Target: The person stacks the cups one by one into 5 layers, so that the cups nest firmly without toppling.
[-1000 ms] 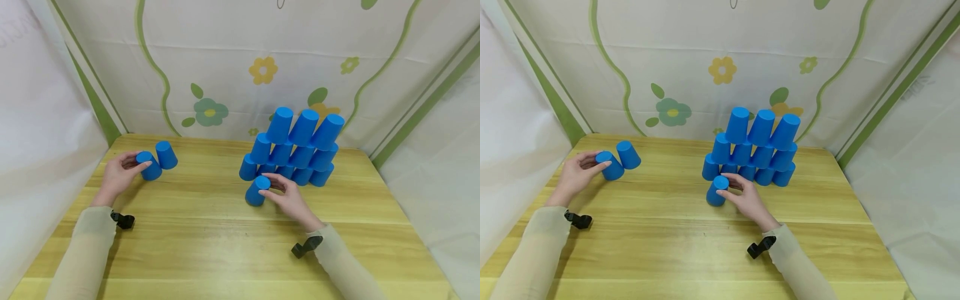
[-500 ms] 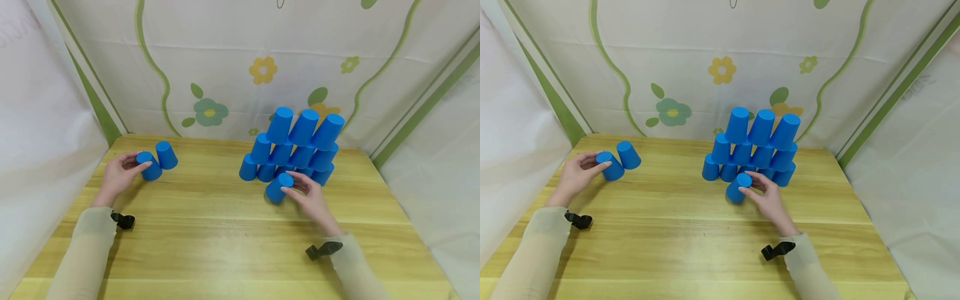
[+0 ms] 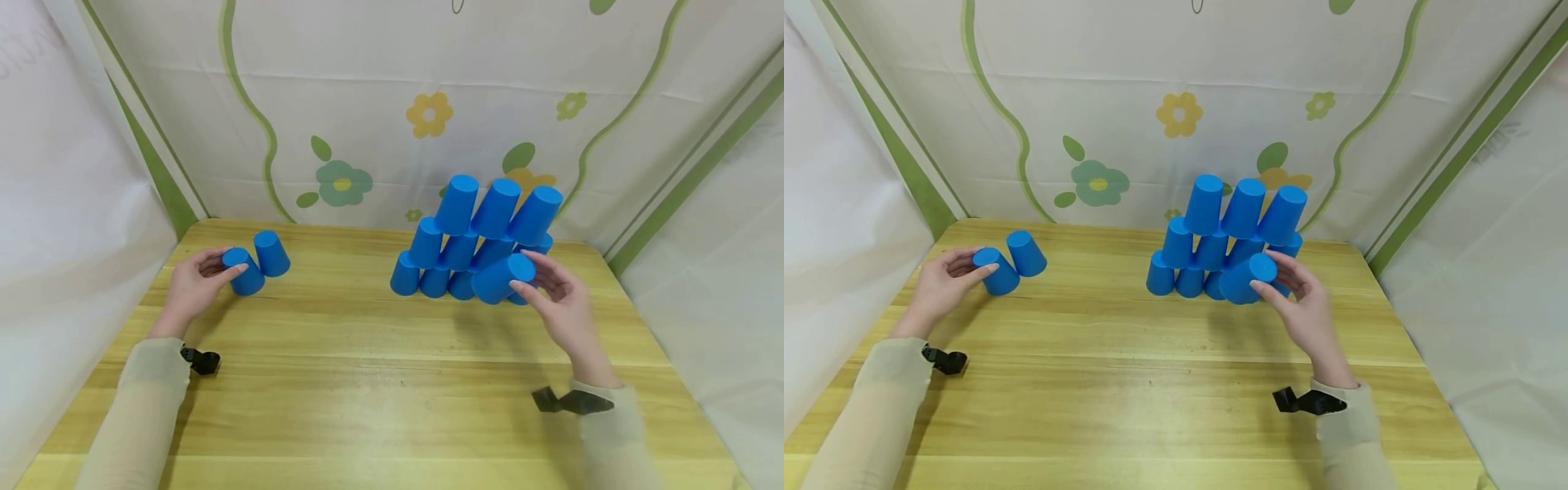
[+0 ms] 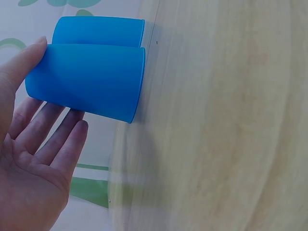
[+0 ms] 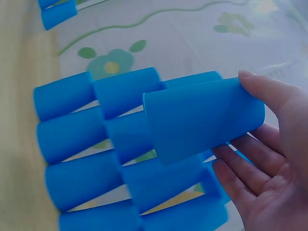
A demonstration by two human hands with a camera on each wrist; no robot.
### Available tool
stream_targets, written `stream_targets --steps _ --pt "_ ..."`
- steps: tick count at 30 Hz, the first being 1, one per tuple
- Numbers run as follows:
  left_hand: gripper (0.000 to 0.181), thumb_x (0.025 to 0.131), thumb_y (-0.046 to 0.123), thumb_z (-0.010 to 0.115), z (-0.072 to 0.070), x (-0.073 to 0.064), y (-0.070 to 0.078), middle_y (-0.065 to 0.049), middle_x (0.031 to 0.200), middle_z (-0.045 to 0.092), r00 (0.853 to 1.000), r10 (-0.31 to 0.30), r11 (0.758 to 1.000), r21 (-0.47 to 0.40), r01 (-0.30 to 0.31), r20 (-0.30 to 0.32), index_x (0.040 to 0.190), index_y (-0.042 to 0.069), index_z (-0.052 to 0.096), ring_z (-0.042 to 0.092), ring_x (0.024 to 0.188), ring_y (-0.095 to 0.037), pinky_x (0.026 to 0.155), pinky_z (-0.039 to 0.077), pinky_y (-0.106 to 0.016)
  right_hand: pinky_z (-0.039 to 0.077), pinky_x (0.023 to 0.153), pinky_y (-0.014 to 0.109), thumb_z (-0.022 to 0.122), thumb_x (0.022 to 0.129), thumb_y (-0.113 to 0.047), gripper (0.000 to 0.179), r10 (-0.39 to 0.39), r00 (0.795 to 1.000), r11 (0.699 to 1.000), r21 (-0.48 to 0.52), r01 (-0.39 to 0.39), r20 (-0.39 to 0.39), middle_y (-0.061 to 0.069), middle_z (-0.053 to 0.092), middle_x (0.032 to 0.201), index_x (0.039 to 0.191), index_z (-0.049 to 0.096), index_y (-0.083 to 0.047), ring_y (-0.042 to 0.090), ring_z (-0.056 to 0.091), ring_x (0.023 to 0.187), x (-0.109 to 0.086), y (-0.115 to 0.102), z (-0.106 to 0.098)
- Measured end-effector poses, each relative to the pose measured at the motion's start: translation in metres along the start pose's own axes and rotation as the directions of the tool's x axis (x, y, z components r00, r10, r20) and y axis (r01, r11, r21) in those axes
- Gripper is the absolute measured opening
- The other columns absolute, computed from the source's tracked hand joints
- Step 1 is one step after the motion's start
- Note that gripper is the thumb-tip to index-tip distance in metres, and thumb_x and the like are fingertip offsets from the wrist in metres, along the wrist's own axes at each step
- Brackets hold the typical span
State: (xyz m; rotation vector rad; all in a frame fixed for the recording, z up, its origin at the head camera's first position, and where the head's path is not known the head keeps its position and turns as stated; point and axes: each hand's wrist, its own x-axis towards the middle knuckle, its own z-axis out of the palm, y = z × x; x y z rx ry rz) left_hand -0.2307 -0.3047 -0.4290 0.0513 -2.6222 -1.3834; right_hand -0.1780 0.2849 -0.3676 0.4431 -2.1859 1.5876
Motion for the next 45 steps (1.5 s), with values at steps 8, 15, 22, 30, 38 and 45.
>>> stream_targets --steps 8,15,22,30,38,45 --pt "0.071 0.094 0.048 0.07 0.0 0.0 -0.001 -0.02 0.134 0.058 1.0 0.0 1.0 -0.005 0.0 -0.003 0.145 0.001 0.052 0.057 0.116 -0.025 0.089 0.051 -0.018 0.052 0.096 0.024 0.071 0.085 0.018 0.044 -0.173 0.98 0.967 0.171 0.189 -0.102 0.019 0.067 0.126 0.128 0.062 0.013 0.023 0.067 0.108 0.025 -0.034 -0.019" --pt "0.071 0.094 0.048 0.07 0.0 0.001 0.0 -0.02 0.135 0.058 1.0 -0.006 1.0 0.005 0.006 0.001 0.146 0.002 0.052 0.057 0.118 -0.028 0.092 0.052 -0.024 0.053 0.093 0.024 0.075 0.083 0.016 0.046 -0.237 0.956 0.928 0.25 0.275 -0.172 0.023 0.067 0.122 0.127 0.061 0.016 0.026 0.067 0.108 0.047 -0.061 -0.034" --pt "0.071 0.095 0.047 0.07 0.0 0.001 0.001 -0.02 0.134 0.058 1.0 -0.001 1.0 0.006 0.001 0.001 0.146 0.002 0.052 0.058 0.116 -0.027 0.093 0.053 -0.027 0.054 0.092 0.024 0.078 0.083 0.011 0.045 -0.282 0.937 0.92 0.221 0.325 -0.207 0.025 0.067 0.121 0.126 0.064 0.013 0.028 0.067 0.107 0.073 -0.08 -0.037" --pt "0.07 0.095 0.047 0.07 0.0 0.001 -0.001 -0.02 0.135 0.058 1.0 0.0 1.0 0.008 0.0 0.003 0.146 0.002 0.052 0.057 0.115 -0.023 0.092 0.052 -0.025 0.054 0.092 0.025 0.081 0.081 0.006 0.042 -0.255 0.918 0.917 0.224 0.329 -0.304 0.024 0.069 0.118 0.121 0.069 0.01 0.029 0.067 0.105 0.102 -0.101 -0.038" --pt "0.072 0.095 0.048 0.069 0.001 0.001 -0.001 -0.02 0.135 0.058 1.0 -0.006 1.0 0.014 0.006 0.009 0.146 0.001 0.051 0.056 0.119 -0.031 0.098 0.052 -0.038 0.052 0.093 0.023 0.085 0.083 -0.004 0.041 -0.107 0.952 0.975 0.16 0.157 -0.286 0.016 0.069 0.12 0.122 0.073 -0.001 0.025 0.064 0.106 0.128 -0.105 -0.042" --pt "0.073 0.095 0.048 0.069 0.001 0.001 0.0 -0.022 0.136 0.057 1.0 -0.008 1.0 0.006 0.007 0.012 0.147 0.001 0.05 0.055 0.121 -0.035 0.099 0.051 -0.042 0.051 0.091 0.021 0.085 0.085 -0.013 0.042 -0.058 0.974 0.995 0.073 0.075 -0.219 0.01 0.07 0.12 0.124 0.073 -0.005 0.021 0.064 0.106 0.148 -0.082 -0.041"
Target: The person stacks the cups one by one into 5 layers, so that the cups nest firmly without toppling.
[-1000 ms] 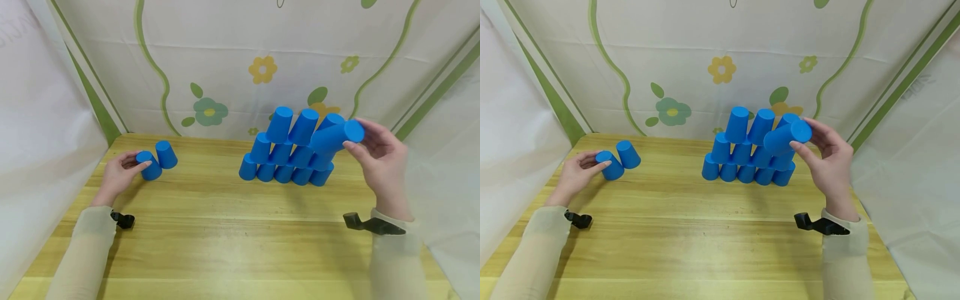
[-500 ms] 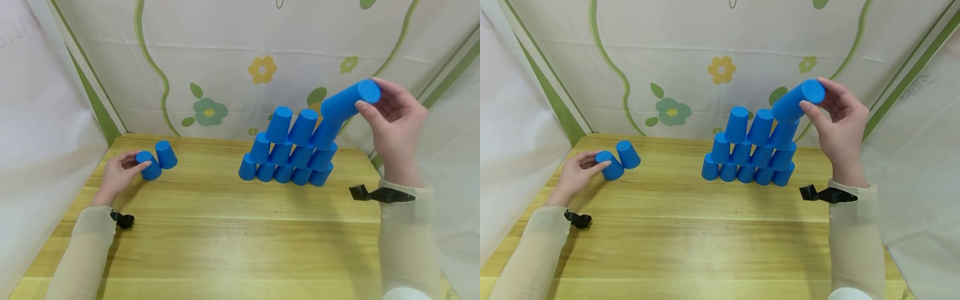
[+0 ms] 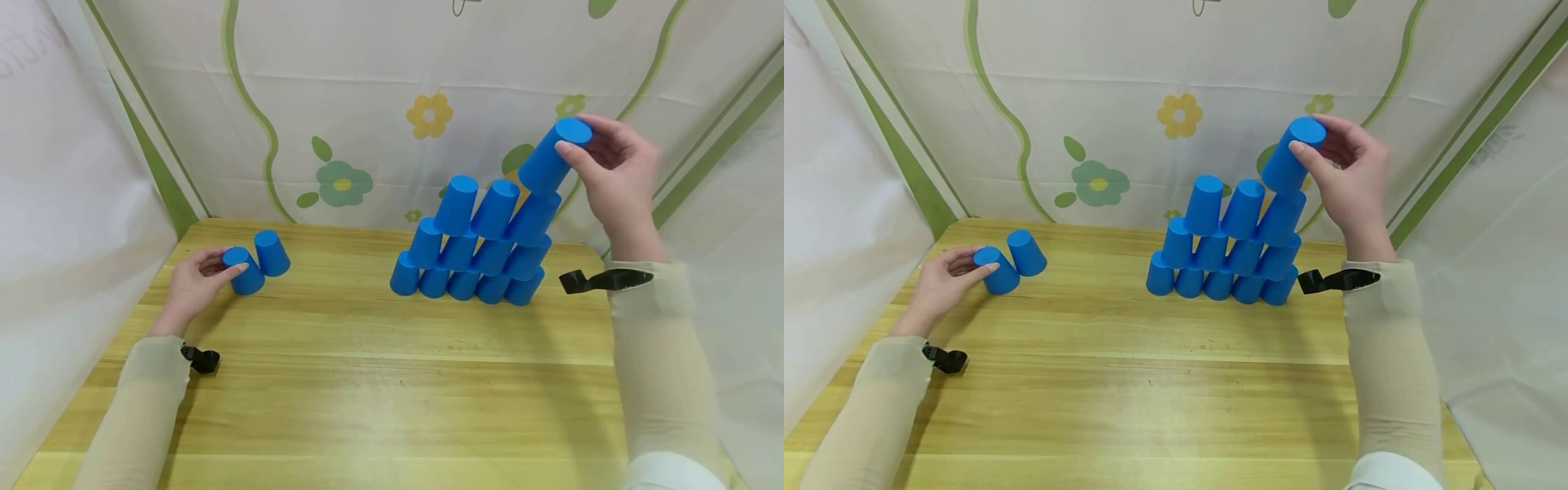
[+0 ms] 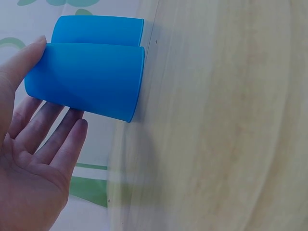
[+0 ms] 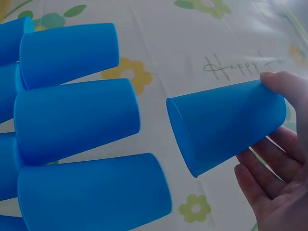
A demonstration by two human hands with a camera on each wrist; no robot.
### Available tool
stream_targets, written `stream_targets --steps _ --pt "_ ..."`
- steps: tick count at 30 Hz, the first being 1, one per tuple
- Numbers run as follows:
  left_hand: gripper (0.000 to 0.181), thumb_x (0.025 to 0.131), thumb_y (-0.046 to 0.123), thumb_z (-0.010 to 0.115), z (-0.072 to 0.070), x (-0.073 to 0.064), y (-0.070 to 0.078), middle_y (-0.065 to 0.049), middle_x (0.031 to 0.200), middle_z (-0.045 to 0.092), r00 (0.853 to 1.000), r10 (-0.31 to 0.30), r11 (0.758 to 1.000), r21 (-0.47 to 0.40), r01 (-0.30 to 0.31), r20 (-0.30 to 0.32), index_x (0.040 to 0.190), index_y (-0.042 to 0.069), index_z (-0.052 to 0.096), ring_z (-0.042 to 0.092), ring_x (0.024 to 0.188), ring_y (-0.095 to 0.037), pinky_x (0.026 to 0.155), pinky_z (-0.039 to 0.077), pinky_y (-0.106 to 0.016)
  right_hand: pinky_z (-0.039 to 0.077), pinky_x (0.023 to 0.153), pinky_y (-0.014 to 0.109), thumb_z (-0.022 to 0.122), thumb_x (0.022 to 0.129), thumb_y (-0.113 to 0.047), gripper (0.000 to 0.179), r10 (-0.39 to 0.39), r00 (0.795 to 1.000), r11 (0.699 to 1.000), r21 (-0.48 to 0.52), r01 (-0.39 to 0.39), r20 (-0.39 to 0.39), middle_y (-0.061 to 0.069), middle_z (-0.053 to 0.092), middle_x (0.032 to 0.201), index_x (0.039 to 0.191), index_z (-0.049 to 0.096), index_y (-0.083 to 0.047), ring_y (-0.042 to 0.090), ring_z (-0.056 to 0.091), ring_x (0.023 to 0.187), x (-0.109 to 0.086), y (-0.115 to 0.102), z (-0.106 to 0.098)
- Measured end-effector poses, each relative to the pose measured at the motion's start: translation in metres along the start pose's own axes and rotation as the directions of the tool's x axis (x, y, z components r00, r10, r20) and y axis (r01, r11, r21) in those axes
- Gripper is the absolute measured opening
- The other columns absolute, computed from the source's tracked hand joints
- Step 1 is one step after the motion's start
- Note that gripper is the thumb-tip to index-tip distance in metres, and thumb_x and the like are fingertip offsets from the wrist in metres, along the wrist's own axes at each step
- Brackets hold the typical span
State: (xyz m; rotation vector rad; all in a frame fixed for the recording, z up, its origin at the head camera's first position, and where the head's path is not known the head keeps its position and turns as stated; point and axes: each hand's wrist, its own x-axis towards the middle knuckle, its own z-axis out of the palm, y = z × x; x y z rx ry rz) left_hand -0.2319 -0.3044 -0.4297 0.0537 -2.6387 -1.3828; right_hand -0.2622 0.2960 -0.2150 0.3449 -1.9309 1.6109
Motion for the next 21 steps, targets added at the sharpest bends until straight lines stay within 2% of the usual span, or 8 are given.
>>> stream_targets --steps 5,10,17,21 --pt "0.074 0.095 0.049 0.069 0.001 0.0 0.0 -0.022 0.137 0.057 1.0 -0.002 1.0 -0.004 0.002 0.001 0.147 0.001 0.05 0.055 0.122 -0.036 0.1 0.05 -0.046 0.05 0.092 0.022 0.084 0.087 -0.018 0.042 0.063 0.998 0.995 -0.074 -0.061 0.019 0.007 0.07 0.122 0.127 0.072 -0.009 0.019 0.064 0.107 0.004 0.01 0.001" --pt "0.073 0.095 0.048 0.07 0.002 0.0 0.0 -0.022 0.136 0.058 1.0 0.005 1.0 0.002 -0.005 -0.006 0.146 0.0 0.051 0.056 0.121 -0.036 0.099 0.051 -0.044 0.05 0.094 0.022 0.081 0.09 -0.023 0.043 0.113 0.993 0.984 -0.143 -0.107 0.029 0.004 0.069 0.125 0.131 0.071 -0.014 0.017 0.063 0.109 0.004 0.015 0.0" --pt "0.072 0.095 0.048 0.07 0.003 0.0 0.001 -0.022 0.135 0.058 1.0 0.011 1.0 0.0 -0.011 -0.004 0.146 0.0 0.051 0.056 0.121 -0.036 0.099 0.051 -0.044 0.049 0.097 0.023 0.081 0.09 -0.026 0.044 0.129 0.991 0.982 -0.144 -0.125 0.02 0.003 0.068 0.127 0.132 0.07 -0.016 0.017 0.062 0.112 0.005 0.021 -0.001" --pt "0.073 0.094 0.049 0.07 0.004 0.001 0.0 -0.021 0.136 0.057 1.0 0.004 1.0 -0.005 -0.004 0.001 0.146 0.001 0.051 0.056 0.121 -0.035 0.098 0.052 -0.038 0.048 0.097 0.023 0.08 0.091 -0.026 0.043 0.127 0.992 0.983 -0.135 -0.124 0.015 0.004 0.067 0.128 0.132 0.071 -0.016 0.017 0.061 0.112 0.005 0.023 -0.001"
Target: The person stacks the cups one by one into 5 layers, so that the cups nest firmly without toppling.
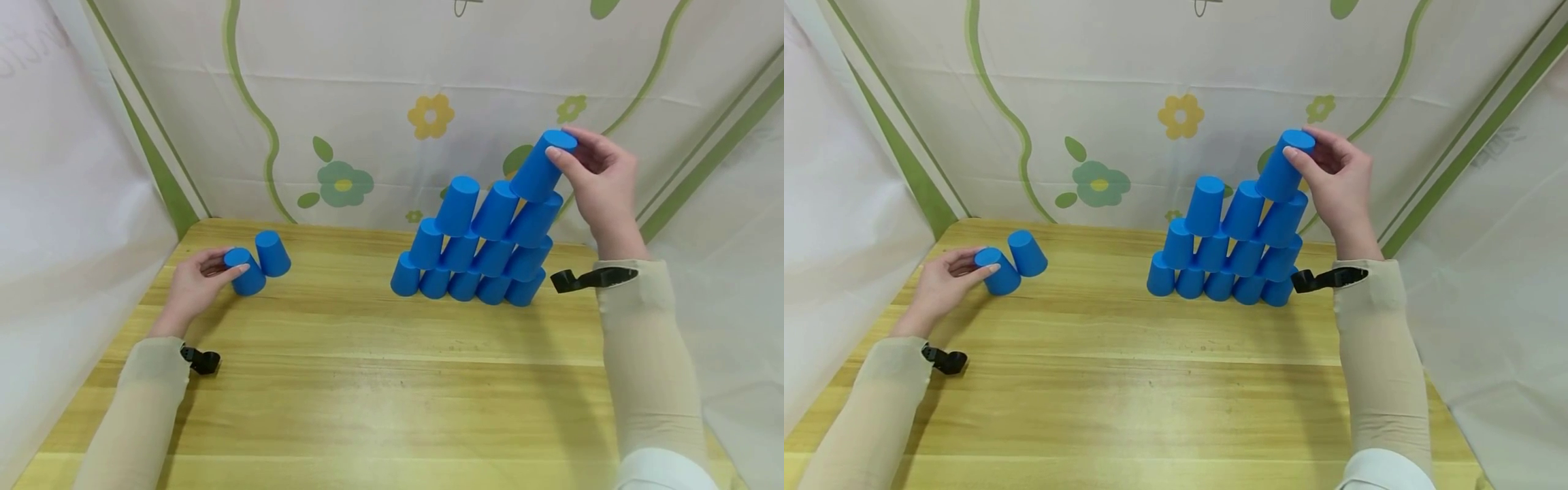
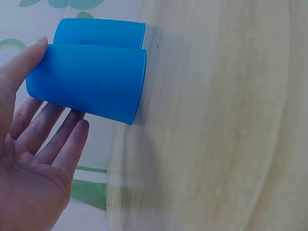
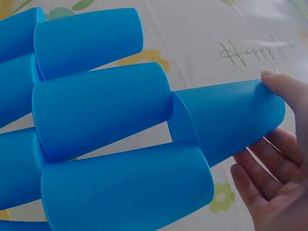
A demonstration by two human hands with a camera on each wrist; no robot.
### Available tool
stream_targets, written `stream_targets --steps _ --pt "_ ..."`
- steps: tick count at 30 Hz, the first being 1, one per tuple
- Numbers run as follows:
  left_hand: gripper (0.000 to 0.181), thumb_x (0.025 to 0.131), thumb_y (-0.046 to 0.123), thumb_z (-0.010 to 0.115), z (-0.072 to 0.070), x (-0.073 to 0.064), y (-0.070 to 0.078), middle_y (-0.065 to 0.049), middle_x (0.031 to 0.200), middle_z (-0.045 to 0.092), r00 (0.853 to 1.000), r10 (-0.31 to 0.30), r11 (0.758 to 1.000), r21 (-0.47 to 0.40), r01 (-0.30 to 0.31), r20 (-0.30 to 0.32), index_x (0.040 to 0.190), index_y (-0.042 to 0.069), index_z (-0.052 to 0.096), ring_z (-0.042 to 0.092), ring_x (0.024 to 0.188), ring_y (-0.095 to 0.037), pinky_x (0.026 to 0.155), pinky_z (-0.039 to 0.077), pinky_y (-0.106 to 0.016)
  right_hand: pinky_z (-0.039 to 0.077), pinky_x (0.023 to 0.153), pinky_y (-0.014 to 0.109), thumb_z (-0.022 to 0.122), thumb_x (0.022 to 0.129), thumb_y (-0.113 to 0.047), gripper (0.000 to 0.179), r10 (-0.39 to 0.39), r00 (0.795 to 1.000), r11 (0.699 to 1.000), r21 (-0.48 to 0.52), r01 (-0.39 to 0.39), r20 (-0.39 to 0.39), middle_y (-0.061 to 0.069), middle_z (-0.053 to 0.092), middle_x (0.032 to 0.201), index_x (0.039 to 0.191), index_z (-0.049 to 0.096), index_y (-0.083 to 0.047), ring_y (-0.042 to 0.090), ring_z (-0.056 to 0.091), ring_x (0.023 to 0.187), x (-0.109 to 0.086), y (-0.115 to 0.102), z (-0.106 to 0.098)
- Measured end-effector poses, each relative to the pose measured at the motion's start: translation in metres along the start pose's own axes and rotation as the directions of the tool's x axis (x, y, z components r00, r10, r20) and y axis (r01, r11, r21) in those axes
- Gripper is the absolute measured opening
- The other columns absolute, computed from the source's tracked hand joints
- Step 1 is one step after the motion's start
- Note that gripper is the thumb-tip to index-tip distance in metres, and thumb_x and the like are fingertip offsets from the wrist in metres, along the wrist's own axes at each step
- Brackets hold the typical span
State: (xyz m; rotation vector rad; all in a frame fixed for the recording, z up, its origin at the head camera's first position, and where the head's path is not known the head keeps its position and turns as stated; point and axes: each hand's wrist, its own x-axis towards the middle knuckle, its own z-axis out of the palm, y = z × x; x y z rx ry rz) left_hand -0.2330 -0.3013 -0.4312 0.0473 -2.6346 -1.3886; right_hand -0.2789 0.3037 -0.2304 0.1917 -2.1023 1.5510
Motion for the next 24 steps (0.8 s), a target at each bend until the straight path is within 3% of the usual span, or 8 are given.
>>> stream_targets --steps 11,16,24 --pt "0.075 0.092 0.054 0.071 0.005 0.001 0.008 -0.016 0.138 0.058 0.999 0.001 0.999 -0.041 -0.002 -0.046 0.147 0.006 0.052 0.056 0.124 -0.031 0.091 0.051 -0.02 0.048 0.095 0.023 0.08 0.091 -0.023 0.042 -0.005 1.0 0.998 0.061 0.005 0.002 0.006 0.067 0.127 0.131 0.071 -0.014 0.017 0.061 0.11 -0.003 0.003 0.0" --pt "0.075 0.09 0.055 0.072 0.008 0.003 0.029 -0.012 0.138 0.06 0.998 0.033 0.998 -0.056 -0.036 -0.062 0.146 0.009 0.055 0.057 0.124 -0.029 0.096 0.052 -0.026 0.048 0.096 0.023 0.08 0.091 -0.023 0.043 -0.012 1.0 0.998 0.062 0.011 0.009 0.006 0.067 0.127 0.132 0.07 -0.014 0.017 0.061 0.111 -0.003 0.004 0.001" --pt "0.069 0.091 0.048 0.075 0.017 0.005 0.059 -0.017 0.134 0.061 0.992 0.11 0.992 -0.061 -0.113 -0.055 0.142 0.005 0.057 0.061 0.119 -0.03 0.098 0.053 -0.038 0.048 0.098 0.023 0.081 0.09 -0.024 0.045 0.013 1.0 0.999 0.047 -0.014 0.018 0.005 0.068 0.126 0.132 0.07 -0.015 0.017 0.062 0.112 -0.003 0.004 0.002"
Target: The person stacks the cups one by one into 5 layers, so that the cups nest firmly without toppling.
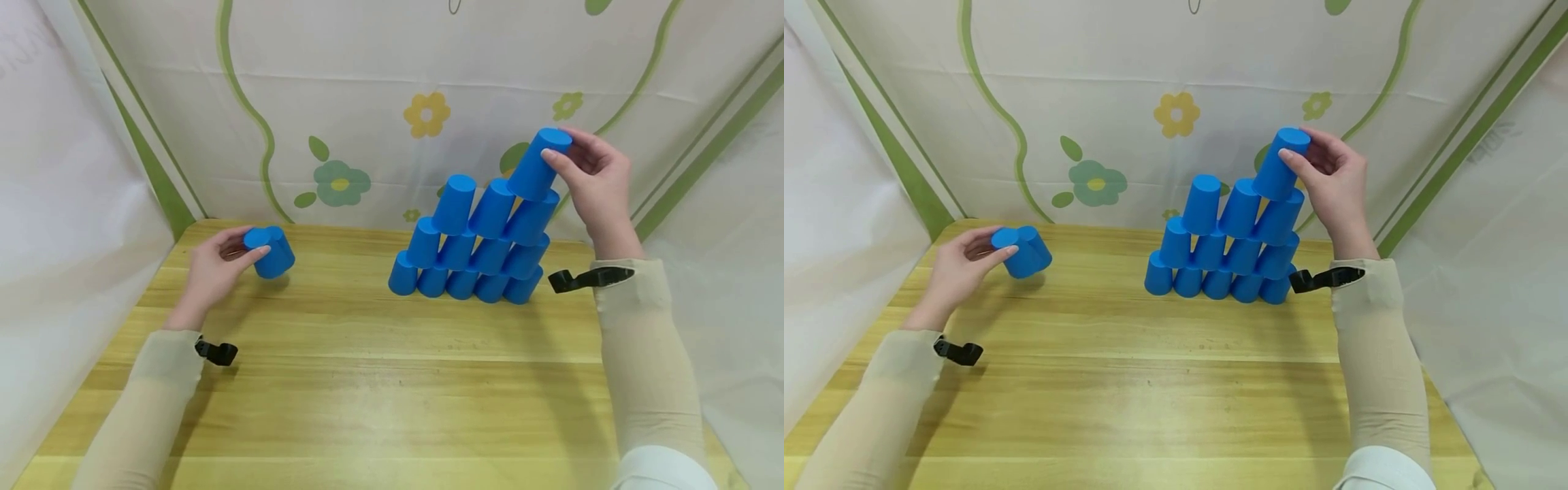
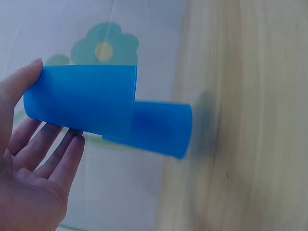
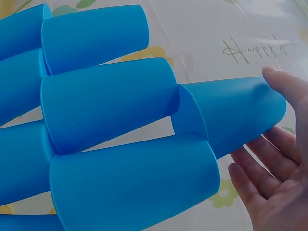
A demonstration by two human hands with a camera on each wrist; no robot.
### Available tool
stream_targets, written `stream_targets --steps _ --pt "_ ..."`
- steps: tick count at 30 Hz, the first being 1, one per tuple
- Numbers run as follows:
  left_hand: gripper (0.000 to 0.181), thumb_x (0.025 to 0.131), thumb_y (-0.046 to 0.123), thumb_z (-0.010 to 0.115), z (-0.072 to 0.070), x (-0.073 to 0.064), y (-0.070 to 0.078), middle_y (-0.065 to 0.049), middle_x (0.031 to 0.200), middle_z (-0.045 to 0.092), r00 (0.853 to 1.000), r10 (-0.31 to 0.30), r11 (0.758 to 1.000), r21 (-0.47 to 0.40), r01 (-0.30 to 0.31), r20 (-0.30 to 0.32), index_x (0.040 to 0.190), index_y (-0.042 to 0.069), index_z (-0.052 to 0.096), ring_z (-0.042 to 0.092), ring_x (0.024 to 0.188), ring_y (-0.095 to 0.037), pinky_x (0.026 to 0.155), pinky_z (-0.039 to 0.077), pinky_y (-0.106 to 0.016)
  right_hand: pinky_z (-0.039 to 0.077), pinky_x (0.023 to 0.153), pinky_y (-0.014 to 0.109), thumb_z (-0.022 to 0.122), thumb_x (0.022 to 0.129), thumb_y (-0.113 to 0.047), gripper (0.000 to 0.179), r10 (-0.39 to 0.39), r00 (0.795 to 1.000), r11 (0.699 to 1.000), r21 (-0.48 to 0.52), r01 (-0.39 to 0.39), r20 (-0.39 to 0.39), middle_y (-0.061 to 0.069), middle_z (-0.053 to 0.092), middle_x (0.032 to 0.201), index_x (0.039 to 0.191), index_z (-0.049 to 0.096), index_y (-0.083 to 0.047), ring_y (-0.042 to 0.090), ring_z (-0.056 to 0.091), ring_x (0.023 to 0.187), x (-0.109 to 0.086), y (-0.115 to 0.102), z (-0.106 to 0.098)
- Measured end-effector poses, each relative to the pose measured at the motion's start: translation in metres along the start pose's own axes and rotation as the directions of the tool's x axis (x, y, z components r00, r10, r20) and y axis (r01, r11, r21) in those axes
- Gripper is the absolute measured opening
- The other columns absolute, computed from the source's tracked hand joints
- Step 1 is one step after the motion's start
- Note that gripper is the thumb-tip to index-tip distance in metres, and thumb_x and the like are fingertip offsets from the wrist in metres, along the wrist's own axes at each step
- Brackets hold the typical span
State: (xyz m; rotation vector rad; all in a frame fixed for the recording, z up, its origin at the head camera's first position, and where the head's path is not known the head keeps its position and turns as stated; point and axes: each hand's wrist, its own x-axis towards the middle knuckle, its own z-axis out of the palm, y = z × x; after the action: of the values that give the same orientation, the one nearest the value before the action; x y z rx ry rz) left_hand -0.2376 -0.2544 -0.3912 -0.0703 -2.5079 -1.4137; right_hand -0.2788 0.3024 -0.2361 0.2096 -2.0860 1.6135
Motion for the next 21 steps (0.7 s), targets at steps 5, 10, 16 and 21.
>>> stream_targets --steps 5,10,16,21 --pt "0.065 0.09 0.044 0.077 0.007 -0.001 0.015 -0.014 0.131 0.063 0.999 0.043 0.998 -0.038 -0.042 0.026 0.14 0.007 0.059 0.063 0.117 -0.027 0.095 0.053 -0.028 0.047 0.101 0.024 0.081 0.09 -0.023 0.047 0.012 1.0 1.0 0.02 -0.013 0.011 0.005 0.067 0.128 0.135 0.068 -0.016 0.018 0.061 0.114 0.0 0.001 0.001" --pt "0.06 0.09 0.038 0.079 0.013 -0.003 0.03 -0.011 0.131 0.063 0.995 0.086 0.993 -0.085 -0.081 0.054 0.139 0.008 0.061 0.062 0.117 -0.025 0.099 0.052 -0.033 0.046 0.103 0.024 0.081 0.09 -0.022 0.049 0.013 1.0 0.999 0.05 -0.014 0.02 0.006 0.065 0.131 0.136 0.067 -0.015 0.02 0.06 0.117 -0.001 0.002 0.001" --pt "0.055 0.091 0.034 0.08 0.025 -0.003 0.05 -0.008 0.129 0.065 0.984 0.163 0.982 -0.111 -0.154 0.076 0.136 0.009 0.063 0.062 0.117 -0.023 0.103 0.05 -0.044 0.044 0.105 0.023 0.08 0.09 -0.024 0.05 0.029 0.999 0.997 0.074 -0.031 0.031 0.006 0.063 0.134 0.138 0.065 -0.016 0.021 0.058 0.121 -0.005 0.004 -0.002" --pt "0.051 0.09 0.03 0.081 0.033 -0.004 0.072 -0.003 0.128 0.066 0.966 0.242 0.964 -0.139 -0.228 0.089 0.136 0.014 0.064 0.063 0.115 -0.019 0.1 0.052 -0.036 0.043 0.106 0.024 0.079 0.091 -0.025 0.051 0.037 0.999 0.998 0.048 -0.038 0.023 0.006 0.063 0.135 0.139 0.064 -0.016 0.021 0.058 0.122 -0.007 0.006 -0.004"
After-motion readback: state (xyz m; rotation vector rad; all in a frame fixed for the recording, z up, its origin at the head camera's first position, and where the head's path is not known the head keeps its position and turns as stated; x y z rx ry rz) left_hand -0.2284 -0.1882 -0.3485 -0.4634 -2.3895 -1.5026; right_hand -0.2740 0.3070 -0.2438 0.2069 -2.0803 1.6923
